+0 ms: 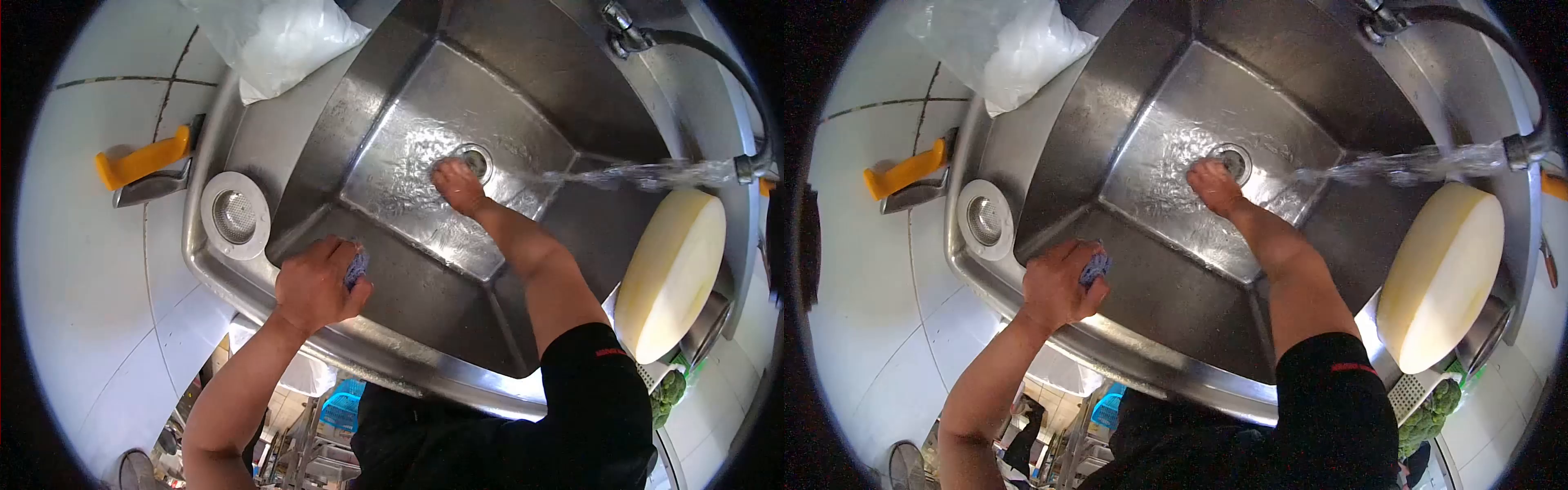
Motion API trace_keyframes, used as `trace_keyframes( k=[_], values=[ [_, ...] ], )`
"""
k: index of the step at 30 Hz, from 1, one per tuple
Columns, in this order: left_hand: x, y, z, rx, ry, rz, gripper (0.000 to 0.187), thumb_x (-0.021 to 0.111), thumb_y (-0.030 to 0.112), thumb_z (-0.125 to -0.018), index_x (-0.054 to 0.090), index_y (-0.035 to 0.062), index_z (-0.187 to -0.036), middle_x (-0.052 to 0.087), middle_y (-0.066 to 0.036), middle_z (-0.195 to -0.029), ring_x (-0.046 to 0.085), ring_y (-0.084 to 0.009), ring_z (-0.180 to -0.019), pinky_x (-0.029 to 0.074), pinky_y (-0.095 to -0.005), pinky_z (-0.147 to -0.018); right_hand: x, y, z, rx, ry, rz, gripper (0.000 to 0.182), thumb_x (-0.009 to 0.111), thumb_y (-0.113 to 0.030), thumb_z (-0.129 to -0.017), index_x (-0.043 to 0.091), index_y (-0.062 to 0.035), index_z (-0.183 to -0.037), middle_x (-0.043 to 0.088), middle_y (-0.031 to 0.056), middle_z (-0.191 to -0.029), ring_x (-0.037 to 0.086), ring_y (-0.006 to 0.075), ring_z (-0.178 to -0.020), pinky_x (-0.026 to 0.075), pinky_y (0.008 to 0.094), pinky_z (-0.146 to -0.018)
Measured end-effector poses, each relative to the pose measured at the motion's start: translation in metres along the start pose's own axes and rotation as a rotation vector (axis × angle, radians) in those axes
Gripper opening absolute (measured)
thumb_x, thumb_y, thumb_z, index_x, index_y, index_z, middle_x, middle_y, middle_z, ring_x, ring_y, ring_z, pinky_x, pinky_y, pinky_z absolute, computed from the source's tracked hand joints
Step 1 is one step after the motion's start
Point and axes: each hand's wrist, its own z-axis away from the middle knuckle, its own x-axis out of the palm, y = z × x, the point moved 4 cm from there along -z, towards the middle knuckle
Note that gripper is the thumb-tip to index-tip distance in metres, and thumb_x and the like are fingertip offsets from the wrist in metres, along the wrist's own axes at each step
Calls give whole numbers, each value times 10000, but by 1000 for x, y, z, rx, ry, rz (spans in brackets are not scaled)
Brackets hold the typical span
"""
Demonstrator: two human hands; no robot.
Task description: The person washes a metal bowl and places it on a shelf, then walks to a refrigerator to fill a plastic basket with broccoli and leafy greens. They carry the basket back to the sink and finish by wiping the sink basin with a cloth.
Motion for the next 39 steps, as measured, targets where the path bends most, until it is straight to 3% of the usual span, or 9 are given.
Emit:
trace_keyframes(
  k=[5, 10, 12, 17, 22, 29, 33, 35, 39],
  values=[
    [2, -2, 0, 18, -29, 13, 358, 654, 276, -694, 663, 69, -986, 649, -109, -897, 662, -313, -694, 555, -400, -609, -35, -29, -22, 75, 203, -78, 374, 679, -180, -781, 614, -36, -1119, 510, 162, -1296, 444, 353, -1233, 363, 456, -1056],
    [-1, 0, -3, 46, -11, -3, 348, 663, 251, -684, 662, 72, -982, 651, -106, -895, 660, -307, -695, 553, -389, -615, 12, -109, -96, 65, 154, -324, 417, 629, -291, -848, 600, -32, -1173, 463, 183, -1377, 363, 368, -1320, 303, 477, -1113],
    [0, -1, -4, 63, -14, -7, 349, 667, 244, -679, 662, 71, -982, 652, -107, -891, 660, -305, -700, 552, -383, -616, 36, -142, -95, -13, -135, -150, 414, 580, -289, -879, 579, -38, -1209, 438, 180, -1407, 340, 339, -1356, 272, 453, -1140],
    [-1, -1, -3, 29, -35, 22, 350, 666, 241, -681, 658, 74, -988, 657, -101, -870, 667, -292, -727, 558, -368, -627, 50, -107, -19, -251, -102, -119, 301, 545, -161, -879, 606, -69, -1159, 489, 154, -1348, 371, 317, -1347, 274, 459, -1144],
    [0, -3, -2, 60, -13, -1, 347, 658, 259, -693, 660, 75, -987, 659, -99, -887, 672, -285, -713, 569, -363, -632, 17, -32, 27, 242, 19, -54, 269, 562, -97, -878, 567, -34, -1139, 503, 177, -1276, 461, 358, -1246, 317, 514, -1108],
    [2, -3, -1, 43, -42, -13, 361, 653, 284, -709, 663, 78, -1005, 662, -99, -916, 681, -279, -731, 572, -367, -632, -22, -47, -56, 157, 424, -264, 333, 649, -121, -798, 580, -36, -1113, 505, 209, -1283, 477, 410, -1184, 399, 484, -1019],
    [3, -2, -2, 100, -3, -11, 382, 652, 302, -698, 651, 59, -992, 637, -116, -887, 644, -283, -723, 556, -376, -613, 14, -108, -110, 59, 329, -331, 385, 665, -230, -829, 573, -40, -1151, 502, 205, -1304, 465, 391, -1209, 380, 475, -1043],
    [1, 0, -4, 78, 1, 5, 379, 645, 315, -709, 651, 60, -989, 640, -118, -893, 644, -285, -717, 554, -375, -613, 37, -132, -115, 157, -100, -344, 409, 634, -263, -853, 559, -44, -1190, 491, 205, -1318, 452, 387, -1225, 345, 456, -1084],
    [2, -1, -4, 109, 17, -5, 377, 640, 317, -714, 651, 62, -990, 639, -117, -888, 645, -282, -723, 552, -369, -613, 83, -125, -46, -268, -80, -105, 423, 500, -150, -914, 490, -45, -1323, 463, 139, -1377, 369, 298, -1354, 270, 438, -1145]
  ],
)
